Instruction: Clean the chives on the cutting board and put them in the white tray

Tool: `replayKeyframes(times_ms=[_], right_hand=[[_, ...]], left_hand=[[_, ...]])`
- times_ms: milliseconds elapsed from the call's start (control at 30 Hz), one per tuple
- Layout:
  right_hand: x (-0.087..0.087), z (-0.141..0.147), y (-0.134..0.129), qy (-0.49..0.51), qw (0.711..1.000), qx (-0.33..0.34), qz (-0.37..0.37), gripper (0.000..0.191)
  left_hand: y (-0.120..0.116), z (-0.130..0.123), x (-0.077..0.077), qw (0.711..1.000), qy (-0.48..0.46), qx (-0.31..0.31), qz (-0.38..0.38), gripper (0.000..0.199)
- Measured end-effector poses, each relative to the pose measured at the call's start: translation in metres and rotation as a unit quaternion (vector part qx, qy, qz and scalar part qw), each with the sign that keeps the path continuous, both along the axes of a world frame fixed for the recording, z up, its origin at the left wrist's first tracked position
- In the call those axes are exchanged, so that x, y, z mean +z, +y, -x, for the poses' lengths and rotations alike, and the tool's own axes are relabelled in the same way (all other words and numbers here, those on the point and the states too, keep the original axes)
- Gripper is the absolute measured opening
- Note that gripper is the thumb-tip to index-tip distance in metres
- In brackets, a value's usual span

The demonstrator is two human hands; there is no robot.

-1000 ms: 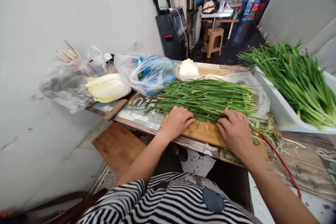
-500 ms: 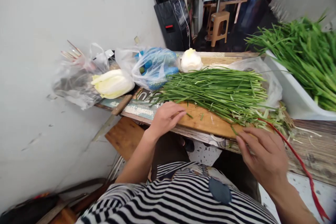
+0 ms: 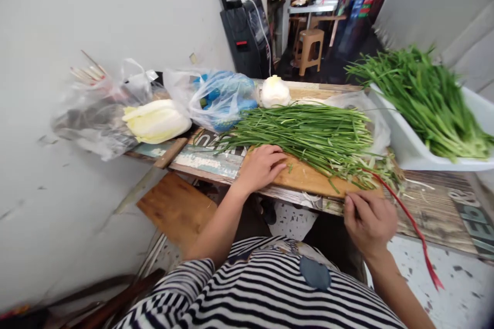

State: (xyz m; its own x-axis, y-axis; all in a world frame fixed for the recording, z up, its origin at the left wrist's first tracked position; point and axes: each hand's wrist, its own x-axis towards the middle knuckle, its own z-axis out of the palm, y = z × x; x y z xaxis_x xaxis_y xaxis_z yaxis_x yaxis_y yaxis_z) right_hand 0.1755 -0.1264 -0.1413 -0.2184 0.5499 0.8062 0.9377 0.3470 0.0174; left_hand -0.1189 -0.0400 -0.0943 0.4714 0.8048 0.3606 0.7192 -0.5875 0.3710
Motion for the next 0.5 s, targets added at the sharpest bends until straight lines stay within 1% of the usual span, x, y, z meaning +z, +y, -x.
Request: replayKeyframes(times_ms=[100, 167, 233, 333, 400, 500], right_hand=[[-0.002, 0.002, -0.004, -0.003, 1.0, -0.018, 0.011, 0.015], [-0.003, 0.003, -0.006, -0.004, 0.999, -0.035, 0.028, 0.014], [-0.005, 0.004, -0.007, -0.001, 0.998, -0.05, 0.038, 0.013], [-0.007, 0.005, -0.007, 0.013, 0.998, -0.049, 0.033, 0.014], [-0.008, 0.006, -0.006, 0.019, 0.999, -0.043, 0.027, 0.015], [-0.009, 0.007, -0.006, 0.025, 0.999, -0.039, 0.016, 0.014]], left_hand=[[0.002, 0.007, -0.01, 0.999, -0.032, -0.016, -0.016, 0.027], [0.002, 0.01, -0.013, 0.999, -0.035, -0.02, -0.024, 0.027], [0.0, 0.009, -0.013, 0.998, -0.035, -0.015, -0.039, 0.027], [-0.014, 0.003, -0.005, 0.994, -0.028, -0.02, -0.1, 0.024], [-0.028, -0.006, 0.001, 0.991, 0.007, -0.056, -0.125, 0.021], [-0.045, -0.025, 0.006, 0.982, 0.1, -0.129, -0.099, 0.02]])
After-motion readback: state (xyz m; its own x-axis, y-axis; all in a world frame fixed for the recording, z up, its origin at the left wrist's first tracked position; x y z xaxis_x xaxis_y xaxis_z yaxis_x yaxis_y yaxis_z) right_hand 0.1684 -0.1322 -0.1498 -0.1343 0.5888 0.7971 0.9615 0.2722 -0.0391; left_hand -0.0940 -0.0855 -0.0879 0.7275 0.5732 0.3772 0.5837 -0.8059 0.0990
